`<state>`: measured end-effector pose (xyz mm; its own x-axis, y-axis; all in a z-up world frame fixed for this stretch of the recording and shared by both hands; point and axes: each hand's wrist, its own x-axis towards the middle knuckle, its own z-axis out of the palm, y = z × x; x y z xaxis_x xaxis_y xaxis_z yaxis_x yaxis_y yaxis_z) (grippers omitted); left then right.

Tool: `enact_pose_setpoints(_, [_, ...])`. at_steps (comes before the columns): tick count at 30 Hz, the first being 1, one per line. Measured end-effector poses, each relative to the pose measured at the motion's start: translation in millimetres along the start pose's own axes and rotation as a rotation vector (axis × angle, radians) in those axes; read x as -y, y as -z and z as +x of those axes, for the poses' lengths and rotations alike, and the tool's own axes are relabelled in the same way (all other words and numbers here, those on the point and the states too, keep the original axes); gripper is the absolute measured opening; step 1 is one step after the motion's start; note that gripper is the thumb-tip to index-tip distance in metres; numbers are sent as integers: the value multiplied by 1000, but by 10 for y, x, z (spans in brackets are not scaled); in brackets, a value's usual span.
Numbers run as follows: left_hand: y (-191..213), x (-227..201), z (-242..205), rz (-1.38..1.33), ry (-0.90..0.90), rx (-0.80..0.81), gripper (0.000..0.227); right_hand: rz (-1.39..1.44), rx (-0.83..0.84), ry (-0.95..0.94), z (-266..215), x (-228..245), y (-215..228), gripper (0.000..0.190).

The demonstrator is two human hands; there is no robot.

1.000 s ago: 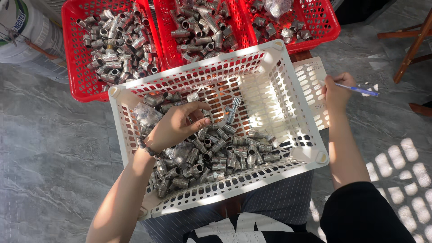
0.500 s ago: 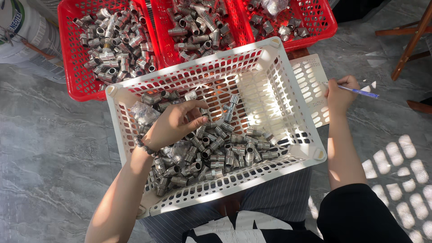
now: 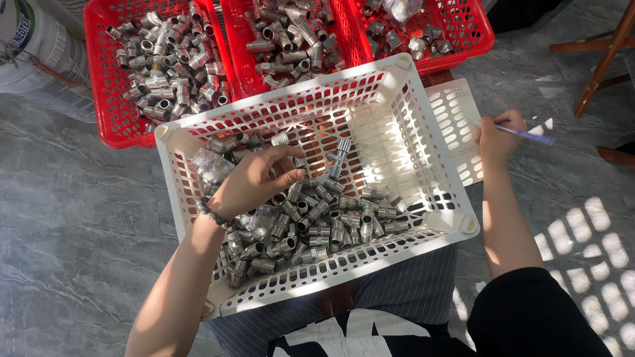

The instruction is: The person picks small cylindrical metal parts from a white basket, inspects them by hand, and places them into one of three red baskets. The person repeats this process for multiple parts throughout the clip.

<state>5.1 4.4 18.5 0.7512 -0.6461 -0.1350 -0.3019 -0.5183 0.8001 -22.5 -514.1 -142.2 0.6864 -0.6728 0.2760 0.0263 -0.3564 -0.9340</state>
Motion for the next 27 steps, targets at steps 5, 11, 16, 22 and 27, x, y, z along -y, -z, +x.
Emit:
enact_pose_setpoints(5, [-17,17,1,4,-3,-1,37,-87,73,73,38,-282,-20,22])
enact_pose_setpoints(11, [-44,9,-14,-170,12,-42,37,-379,467,835,-52,291,-211,44])
enact_pose_setpoints(16, [-27,-12,-16,-174,12,-32,37,-153,445,806,-147,1401,-433,15])
enact_pose_setpoints(22, [-29,38,-4,-176,6,-45,35,-188,1189,589,-659,2331,-1043,23])
enact_pose_setpoints(27, [-23,67,-8,-209,2,-55,33,-851,1374,202,-907,1810,-1778,34])
